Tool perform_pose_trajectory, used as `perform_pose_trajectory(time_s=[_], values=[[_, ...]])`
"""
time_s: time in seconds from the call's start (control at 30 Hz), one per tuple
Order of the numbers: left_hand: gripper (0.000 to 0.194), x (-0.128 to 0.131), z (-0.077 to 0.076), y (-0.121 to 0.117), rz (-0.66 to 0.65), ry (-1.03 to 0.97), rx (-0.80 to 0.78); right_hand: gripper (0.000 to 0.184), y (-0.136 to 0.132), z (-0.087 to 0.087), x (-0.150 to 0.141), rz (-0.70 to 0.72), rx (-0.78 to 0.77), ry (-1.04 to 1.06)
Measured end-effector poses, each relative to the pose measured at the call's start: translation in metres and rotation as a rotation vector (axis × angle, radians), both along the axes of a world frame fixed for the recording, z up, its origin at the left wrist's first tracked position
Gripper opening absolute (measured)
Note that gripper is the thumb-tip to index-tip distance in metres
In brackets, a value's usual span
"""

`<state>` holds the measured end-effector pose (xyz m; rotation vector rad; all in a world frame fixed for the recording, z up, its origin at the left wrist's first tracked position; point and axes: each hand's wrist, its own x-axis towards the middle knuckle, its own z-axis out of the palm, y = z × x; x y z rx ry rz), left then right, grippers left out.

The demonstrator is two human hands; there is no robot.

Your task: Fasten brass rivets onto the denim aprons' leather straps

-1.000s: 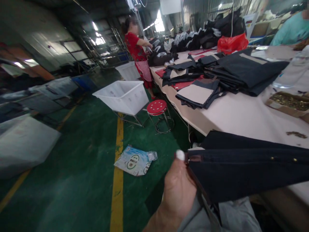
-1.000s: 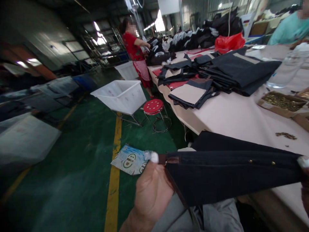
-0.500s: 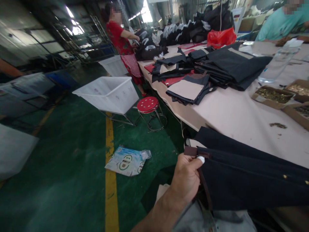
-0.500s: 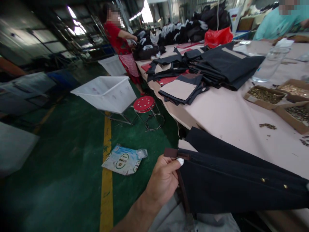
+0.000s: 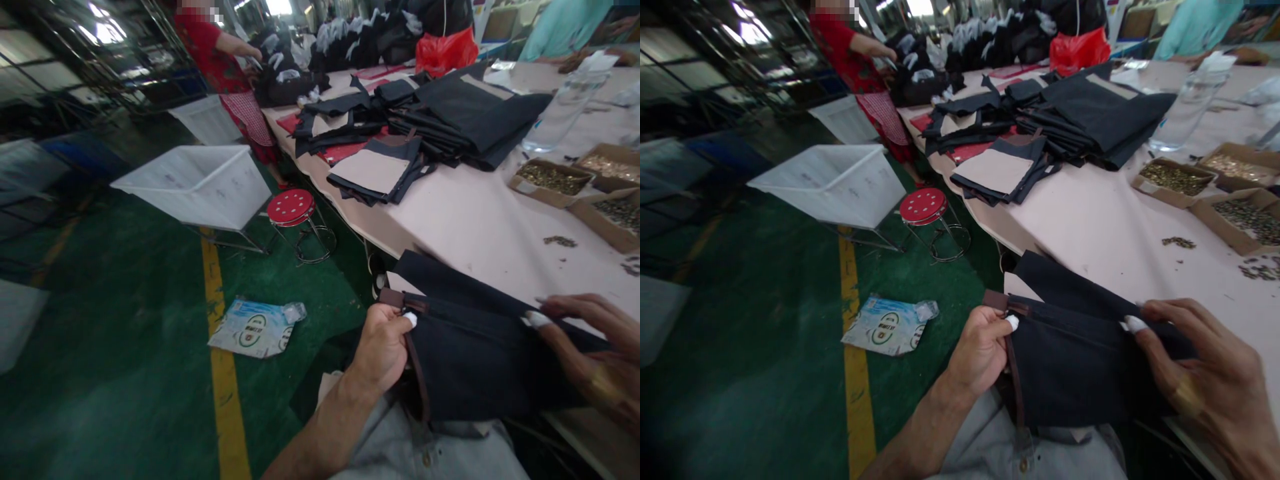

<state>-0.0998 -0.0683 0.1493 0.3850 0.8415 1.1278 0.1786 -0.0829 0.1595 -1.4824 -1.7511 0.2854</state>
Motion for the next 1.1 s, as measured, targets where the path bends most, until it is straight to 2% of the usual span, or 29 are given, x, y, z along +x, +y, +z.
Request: perform_pose_trajectory(time_s=[0.17, 0.27, 0.33, 0.47, 0.57, 0.8, 1.1], values=[[0.018, 0.0, 0.001, -0.001, -0.052, -0.013, 0.014, 0.026, 0.015, -0.004, -0.066, 0.323, -0.009, -0.06], [0.011, 0.0, -0.004, -0.003, -0.082, -0.006, 0.048, 0.025, 0.022, -0.008, -0.096, 0.369, -0.01, -0.067], [0.005, -0.002, -0.009, -0.004, -0.095, 0.031, 0.058, 0.024, 0.026, -0.013, -0.106, 0.38, -0.025, -0.052], [0.017, -0.006, -0.017, -0.005, -0.117, 0.134, 0.025, 0.016, 0.032, -0.02, -0.11, 0.385, -0.037, -0.012], [0.024, -0.007, -0.019, -0.004, -0.123, 0.113, 0.02, 0.013, 0.034, -0.02, -0.11, 0.4, -0.071, 0.055], [0.018, -0.006, -0.02, -0.002, -0.119, -0.071, 0.018, 0.014, 0.038, -0.029, -0.109, 0.346, -0.289, 0.236], [0.02, -0.002, -0.02, -0.002, -0.113, -0.052, -0.014, 0.013, 0.04, -0.053, -0.095, 0.265, -0.42, 0.298]])
